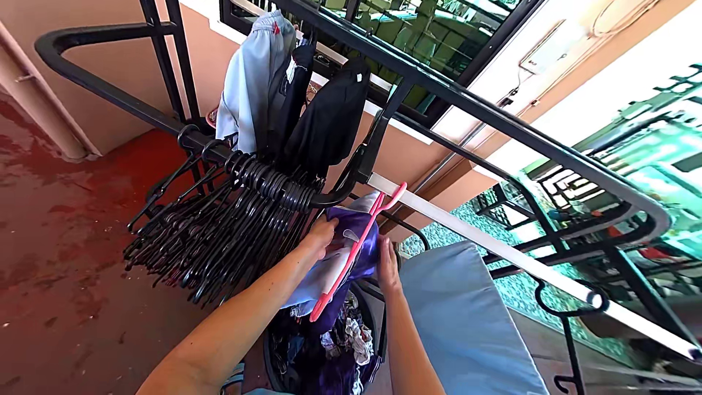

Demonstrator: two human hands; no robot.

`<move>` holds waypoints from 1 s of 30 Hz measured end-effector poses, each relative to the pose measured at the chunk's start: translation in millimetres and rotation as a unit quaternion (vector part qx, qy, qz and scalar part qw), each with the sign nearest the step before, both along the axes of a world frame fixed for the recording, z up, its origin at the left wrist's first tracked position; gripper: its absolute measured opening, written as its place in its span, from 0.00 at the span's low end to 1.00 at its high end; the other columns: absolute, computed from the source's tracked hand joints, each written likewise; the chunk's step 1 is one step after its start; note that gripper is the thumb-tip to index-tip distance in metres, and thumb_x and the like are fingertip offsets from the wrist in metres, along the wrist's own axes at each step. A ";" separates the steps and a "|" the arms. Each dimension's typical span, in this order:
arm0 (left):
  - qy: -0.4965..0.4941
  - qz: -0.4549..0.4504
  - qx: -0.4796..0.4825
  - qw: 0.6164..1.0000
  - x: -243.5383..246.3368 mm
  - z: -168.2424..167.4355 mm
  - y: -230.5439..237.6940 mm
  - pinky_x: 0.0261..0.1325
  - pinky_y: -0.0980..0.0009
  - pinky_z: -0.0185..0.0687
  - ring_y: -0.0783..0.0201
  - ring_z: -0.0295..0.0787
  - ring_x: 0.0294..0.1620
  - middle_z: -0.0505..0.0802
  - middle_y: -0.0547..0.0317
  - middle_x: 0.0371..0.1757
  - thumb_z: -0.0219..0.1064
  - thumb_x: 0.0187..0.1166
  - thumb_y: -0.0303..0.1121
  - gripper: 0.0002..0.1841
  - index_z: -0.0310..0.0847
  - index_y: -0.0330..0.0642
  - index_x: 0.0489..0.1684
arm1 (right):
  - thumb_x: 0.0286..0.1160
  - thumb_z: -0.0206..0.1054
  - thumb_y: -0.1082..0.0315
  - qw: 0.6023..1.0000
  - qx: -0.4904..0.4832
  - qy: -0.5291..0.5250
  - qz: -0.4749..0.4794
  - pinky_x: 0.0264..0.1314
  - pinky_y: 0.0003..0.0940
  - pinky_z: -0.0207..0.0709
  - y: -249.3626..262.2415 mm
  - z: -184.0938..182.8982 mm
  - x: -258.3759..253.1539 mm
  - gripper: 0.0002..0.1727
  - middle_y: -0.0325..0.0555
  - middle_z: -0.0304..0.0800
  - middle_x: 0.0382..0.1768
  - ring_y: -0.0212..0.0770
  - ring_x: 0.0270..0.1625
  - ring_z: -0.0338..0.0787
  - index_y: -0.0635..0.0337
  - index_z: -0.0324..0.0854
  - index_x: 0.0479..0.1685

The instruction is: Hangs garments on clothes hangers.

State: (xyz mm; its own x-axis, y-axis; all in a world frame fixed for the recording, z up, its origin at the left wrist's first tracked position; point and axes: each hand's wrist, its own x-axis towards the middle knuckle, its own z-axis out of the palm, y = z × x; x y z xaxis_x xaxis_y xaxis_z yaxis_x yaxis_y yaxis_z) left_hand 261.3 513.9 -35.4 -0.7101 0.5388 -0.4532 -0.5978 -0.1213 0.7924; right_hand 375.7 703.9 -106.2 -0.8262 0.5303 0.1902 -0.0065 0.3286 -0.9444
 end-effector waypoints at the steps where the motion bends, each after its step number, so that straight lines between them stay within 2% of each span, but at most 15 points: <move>1: 0.006 0.003 -0.003 1.000 -0.5 -1.8 0.0 0.58 0.51 0.89 0.48 0.89 0.63 0.85 0.40 0.70 0.50 0.95 0.40 0.22 0.61 0.44 0.84 | 0.91 0.38 0.47 0.999 -0.030 -0.005 0.012 0.79 0.36 0.74 2.5 -19.6 8.6 0.37 0.61 0.82 0.69 0.38 0.72 0.82 0.75 0.70 0.75; 3: 0.017 0.004 -0.005 1.000 -1.5 -4.6 -0.7 0.62 0.48 0.86 0.47 0.86 0.68 0.83 0.40 0.73 0.51 0.95 0.40 0.24 0.58 0.44 0.86 | 0.83 0.50 0.41 0.994 -0.088 -0.029 0.050 0.76 0.37 0.78 4.7 -52.5 25.4 0.41 0.58 0.84 0.68 0.37 0.70 0.85 0.75 0.70 0.76; 6: 0.030 0.014 -0.004 0.999 -0.5 -4.6 -1.1 0.61 0.49 0.87 0.48 0.86 0.67 0.83 0.41 0.72 0.52 0.94 0.40 0.25 0.57 0.46 0.88 | 0.72 0.68 0.57 0.975 -0.166 -0.081 0.122 0.70 0.37 0.83 9.0 -82.2 37.1 0.36 0.55 0.87 0.64 0.37 0.64 0.88 0.74 0.70 0.75; 8: 0.032 0.023 -0.001 0.999 -0.3 -3.9 0.1 0.57 0.50 0.88 0.47 0.88 0.64 0.84 0.40 0.71 0.51 0.95 0.39 0.25 0.55 0.48 0.89 | 0.63 0.76 0.60 0.966 -0.190 -0.099 0.147 0.70 0.36 0.82 13.2 -94.1 36.3 0.45 0.56 0.84 0.68 0.38 0.66 0.87 0.72 0.63 0.81; 11: 0.035 0.025 0.000 0.999 -0.9 -3.6 1.6 0.52 0.49 0.90 0.46 0.90 0.60 0.84 0.38 0.70 0.51 0.95 0.37 0.26 0.52 0.50 0.90 | 0.50 0.83 0.50 0.964 -0.203 -0.079 0.151 0.72 0.35 0.82 20.2 -98.8 28.4 0.62 0.57 0.79 0.74 0.37 0.70 0.84 0.71 0.53 0.87; 14: 0.038 0.025 0.000 0.999 -1.7 -0.9 0.3 0.50 0.51 0.91 0.47 0.91 0.57 0.85 0.39 0.68 0.50 0.95 0.37 0.25 0.52 0.50 0.90 | 0.40 0.86 0.45 0.960 -0.200 -0.097 0.168 0.67 0.36 0.84 27.4 -85.4 19.2 0.56 0.51 0.83 0.67 0.36 0.66 0.86 0.72 0.71 0.74; 16: 0.043 0.022 -0.005 0.999 -3.0 -0.1 -0.7 0.49 0.51 0.91 0.48 0.91 0.56 0.86 0.40 0.66 0.48 0.96 0.37 0.24 0.54 0.49 0.88 | 0.42 0.87 0.51 0.952 -0.182 -0.102 0.222 0.72 0.35 0.81 32.5 -75.6 18.9 0.49 0.51 0.81 0.69 0.36 0.68 0.84 0.71 0.76 0.70; 17: 0.047 0.017 -0.005 0.999 -4.2 -0.7 -0.7 0.49 0.52 0.91 0.48 0.92 0.56 0.87 0.40 0.65 0.47 0.96 0.38 0.23 0.54 0.48 0.88 | 0.44 0.87 0.55 0.949 -0.180 -0.100 0.241 0.72 0.34 0.82 33.1 -70.8 21.0 0.46 0.48 0.85 0.66 0.34 0.66 0.86 0.70 0.77 0.69; 18: 0.053 0.014 -0.005 0.999 -5.2 -1.4 -0.7 0.47 0.52 0.92 0.49 0.92 0.54 0.87 0.41 0.63 0.47 0.96 0.39 0.23 0.55 0.47 0.87 | 0.46 0.87 0.58 0.944 -0.184 -0.100 0.255 0.70 0.33 0.83 32.0 -66.9 23.4 0.44 0.45 0.91 0.61 0.32 0.63 0.90 0.69 0.77 0.68; 20: 0.058 0.011 -0.001 0.998 -6.9 -1.1 -1.5 0.45 0.52 0.92 0.49 0.93 0.53 0.87 0.40 0.62 0.47 0.96 0.39 0.22 0.55 0.46 0.85 | 0.53 0.84 0.61 0.929 -0.189 -0.116 0.295 0.72 0.32 0.82 29.8 -65.4 29.4 0.42 0.41 0.92 0.58 0.30 0.62 0.90 0.69 0.72 0.72; 21: 0.059 0.009 0.000 0.998 -7.1 -0.7 -1.6 0.44 0.53 0.92 0.49 0.93 0.51 0.87 0.40 0.61 0.47 0.96 0.39 0.22 0.55 0.46 0.85 | 0.56 0.83 0.62 0.924 -0.194 -0.122 0.305 0.71 0.33 0.83 29.9 -69.0 33.0 0.38 0.40 0.93 0.56 0.30 0.60 0.90 0.68 0.75 0.69; 23: 0.060 0.007 0.004 0.998 -7.6 -1.3 -1.1 0.43 0.54 0.93 0.49 0.94 0.48 0.87 0.40 0.60 0.47 0.96 0.38 0.23 0.53 0.46 0.86 | 0.57 0.80 0.66 0.922 -0.225 -0.115 0.294 0.63 0.34 0.87 29.9 -74.8 39.7 0.20 0.36 0.97 0.46 0.29 0.52 0.94 0.60 0.88 0.51; 24: 0.056 0.009 0.005 0.998 -8.7 -2.6 0.0 0.41 0.54 0.94 0.49 0.95 0.47 0.88 0.40 0.60 0.47 0.96 0.38 0.23 0.53 0.46 0.86 | 0.56 0.82 0.65 0.920 -0.249 -0.090 0.288 0.60 0.35 0.88 31.4 -74.8 41.7 0.16 0.35 0.98 0.43 0.29 0.49 0.95 0.56 0.91 0.45; 27: 0.017 0.042 0.009 0.999 -12.1 -5.5 3.4 0.36 0.54 0.94 0.47 0.95 0.41 0.88 0.37 0.58 0.41 0.97 0.40 0.23 0.47 0.45 0.88 | 0.49 0.88 0.57 0.928 -0.284 0.011 0.240 0.56 0.35 0.89 38.1 -49.1 37.2 0.18 0.34 0.98 0.41 0.30 0.46 0.95 0.47 0.93 0.41; 30: -0.033 0.087 -0.026 0.995 -14.7 -19.3 9.9 0.35 0.55 0.93 0.48 0.95 0.38 0.90 0.37 0.54 0.37 0.98 0.43 0.23 0.49 0.44 0.86 | 0.54 0.87 0.53 0.930 -0.255 0.099 0.244 0.58 0.36 0.89 51.8 -0.1 16.3 0.21 0.33 0.98 0.44 0.30 0.49 0.95 0.46 0.91 0.48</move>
